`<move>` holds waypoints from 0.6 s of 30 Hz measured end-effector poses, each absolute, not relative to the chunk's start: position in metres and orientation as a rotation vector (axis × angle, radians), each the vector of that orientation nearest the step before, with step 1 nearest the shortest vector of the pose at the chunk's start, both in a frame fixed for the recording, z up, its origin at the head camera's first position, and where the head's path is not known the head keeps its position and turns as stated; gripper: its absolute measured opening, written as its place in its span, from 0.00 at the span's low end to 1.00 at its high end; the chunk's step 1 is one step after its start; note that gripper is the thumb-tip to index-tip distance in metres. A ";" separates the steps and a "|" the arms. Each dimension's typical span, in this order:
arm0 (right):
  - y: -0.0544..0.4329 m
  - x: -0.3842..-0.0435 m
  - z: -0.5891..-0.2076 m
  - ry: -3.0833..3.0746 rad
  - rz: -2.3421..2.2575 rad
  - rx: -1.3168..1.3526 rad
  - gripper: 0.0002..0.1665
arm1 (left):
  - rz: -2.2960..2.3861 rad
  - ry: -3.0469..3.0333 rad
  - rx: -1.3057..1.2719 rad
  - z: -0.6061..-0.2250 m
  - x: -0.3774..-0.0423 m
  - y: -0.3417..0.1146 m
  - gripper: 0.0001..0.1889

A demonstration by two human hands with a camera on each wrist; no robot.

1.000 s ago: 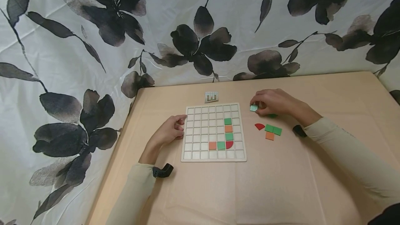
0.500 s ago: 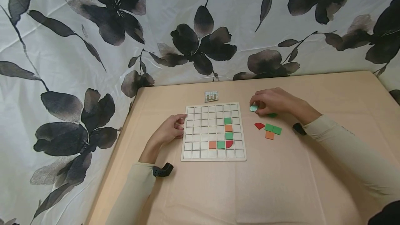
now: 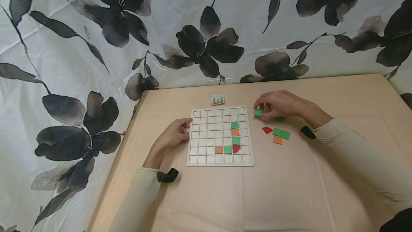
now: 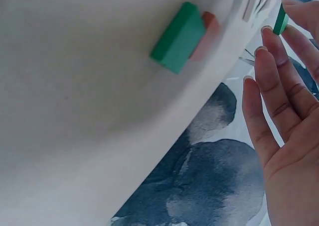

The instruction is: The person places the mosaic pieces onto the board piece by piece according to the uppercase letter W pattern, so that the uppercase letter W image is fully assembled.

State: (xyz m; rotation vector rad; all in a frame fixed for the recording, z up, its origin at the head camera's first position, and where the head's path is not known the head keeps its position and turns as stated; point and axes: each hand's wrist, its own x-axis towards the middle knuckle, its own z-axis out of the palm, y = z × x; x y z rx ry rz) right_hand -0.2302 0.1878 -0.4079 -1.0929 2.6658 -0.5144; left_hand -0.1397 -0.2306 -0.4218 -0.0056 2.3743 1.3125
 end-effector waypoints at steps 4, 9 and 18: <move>0.184 -0.227 -0.401 2.654 -0.529 -1.115 0.17 | 1.298 2.384 -0.008 -0.422 -0.140 -0.230 0.36; 0.178 -0.223 -0.395 2.646 -0.528 -1.173 0.17 | 1.287 2.385 -0.015 -0.423 -0.140 -0.231 0.36; 0.165 -0.218 -0.389 2.608 -0.568 -1.257 0.17 | 1.282 2.389 -0.026 -0.421 -0.139 -0.230 0.36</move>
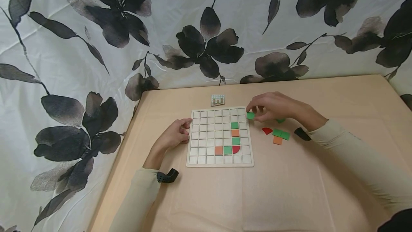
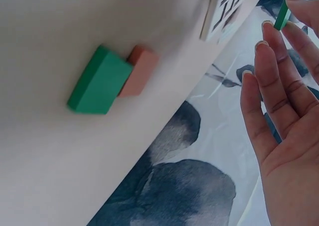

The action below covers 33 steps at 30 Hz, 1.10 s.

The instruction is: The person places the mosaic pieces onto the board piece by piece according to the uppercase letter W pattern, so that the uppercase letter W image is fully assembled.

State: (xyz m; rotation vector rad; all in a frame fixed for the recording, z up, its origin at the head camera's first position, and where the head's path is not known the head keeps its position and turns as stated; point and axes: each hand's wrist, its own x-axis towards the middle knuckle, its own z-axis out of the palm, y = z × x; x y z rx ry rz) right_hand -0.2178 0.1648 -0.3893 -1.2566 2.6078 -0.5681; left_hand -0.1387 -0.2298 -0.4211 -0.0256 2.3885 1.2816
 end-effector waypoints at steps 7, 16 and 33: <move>0.153 -0.213 -0.388 2.570 -0.580 -1.340 0.16 | 1.282 2.398 -0.027 -0.422 -0.138 -0.229 0.36; 0.137 -0.205 -0.388 2.519 -0.576 -1.330 0.16 | 1.276 2.402 -0.039 -0.421 -0.137 -0.227 0.37; 0.112 -0.201 -0.389 2.444 -0.551 -1.448 0.14 | 1.323 2.378 -0.036 -0.423 -0.140 -0.228 0.37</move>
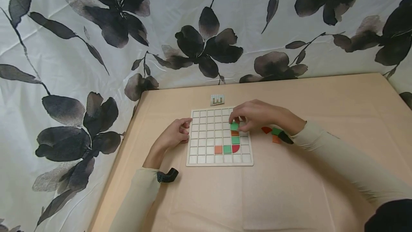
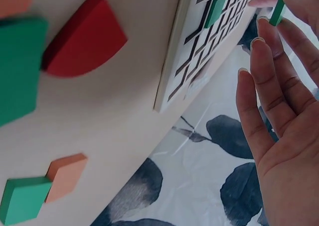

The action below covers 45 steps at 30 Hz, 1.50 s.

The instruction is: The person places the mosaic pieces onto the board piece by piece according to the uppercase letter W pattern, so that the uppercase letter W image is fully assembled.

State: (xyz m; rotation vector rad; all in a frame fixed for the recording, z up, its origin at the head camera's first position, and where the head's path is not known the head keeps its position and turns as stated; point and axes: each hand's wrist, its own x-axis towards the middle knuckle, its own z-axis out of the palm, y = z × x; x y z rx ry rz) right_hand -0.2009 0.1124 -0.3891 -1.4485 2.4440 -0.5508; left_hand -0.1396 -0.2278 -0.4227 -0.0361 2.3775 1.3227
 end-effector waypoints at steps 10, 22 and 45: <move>0.092 -0.200 -0.395 2.408 -0.530 -1.510 0.15 | 1.342 2.363 -0.010 -0.422 -0.139 -0.229 0.38; 0.075 -0.196 -0.404 2.354 -0.521 -1.635 0.12 | 1.327 2.370 -0.003 -0.423 -0.140 -0.230 0.38; 0.049 -0.185 -0.416 2.369 -0.382 -1.702 0.13 | 1.326 2.376 -0.016 -0.422 -0.138 -0.229 0.38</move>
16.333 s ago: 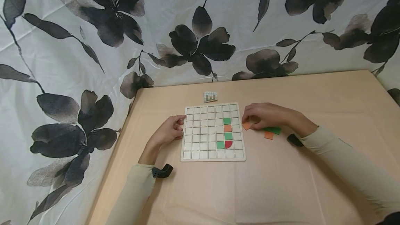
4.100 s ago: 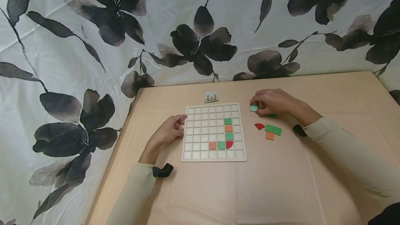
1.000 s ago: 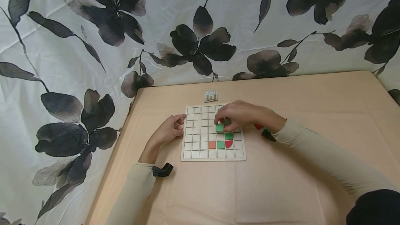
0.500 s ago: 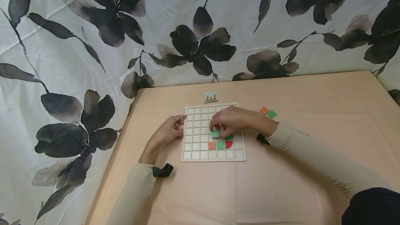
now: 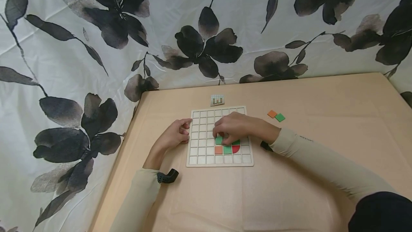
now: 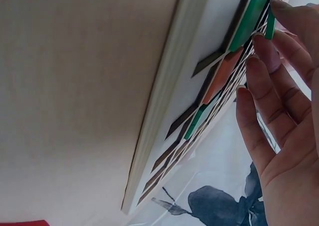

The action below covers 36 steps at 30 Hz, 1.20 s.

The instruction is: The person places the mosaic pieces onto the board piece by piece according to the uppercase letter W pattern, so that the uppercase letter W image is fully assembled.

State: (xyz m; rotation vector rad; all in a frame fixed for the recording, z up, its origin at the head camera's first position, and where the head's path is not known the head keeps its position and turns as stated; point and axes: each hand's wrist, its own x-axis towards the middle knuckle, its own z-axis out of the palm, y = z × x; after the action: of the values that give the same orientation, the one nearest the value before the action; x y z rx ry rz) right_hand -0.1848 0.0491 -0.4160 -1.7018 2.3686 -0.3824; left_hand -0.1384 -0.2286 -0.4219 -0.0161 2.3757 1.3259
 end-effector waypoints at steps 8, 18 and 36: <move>0.047 -0.183 -0.418 2.369 -0.366 -1.729 0.14 | 1.327 2.374 -0.010 -0.423 -0.140 -0.230 0.37; 0.047 -0.185 -0.418 2.384 -0.355 -1.731 0.13 | 1.303 2.391 -0.002 -0.423 -0.140 -0.230 0.37; 0.049 -0.187 -0.420 2.334 -0.384 -1.736 0.12 | 1.307 2.380 -0.024 -0.422 -0.141 -0.229 0.37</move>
State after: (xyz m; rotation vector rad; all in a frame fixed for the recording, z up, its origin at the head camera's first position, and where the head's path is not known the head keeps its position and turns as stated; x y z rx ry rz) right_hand -0.1867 0.0491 -0.4202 -1.7360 2.3340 -0.3843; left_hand -0.1407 -0.2287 -0.4215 -0.0239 2.3803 1.3068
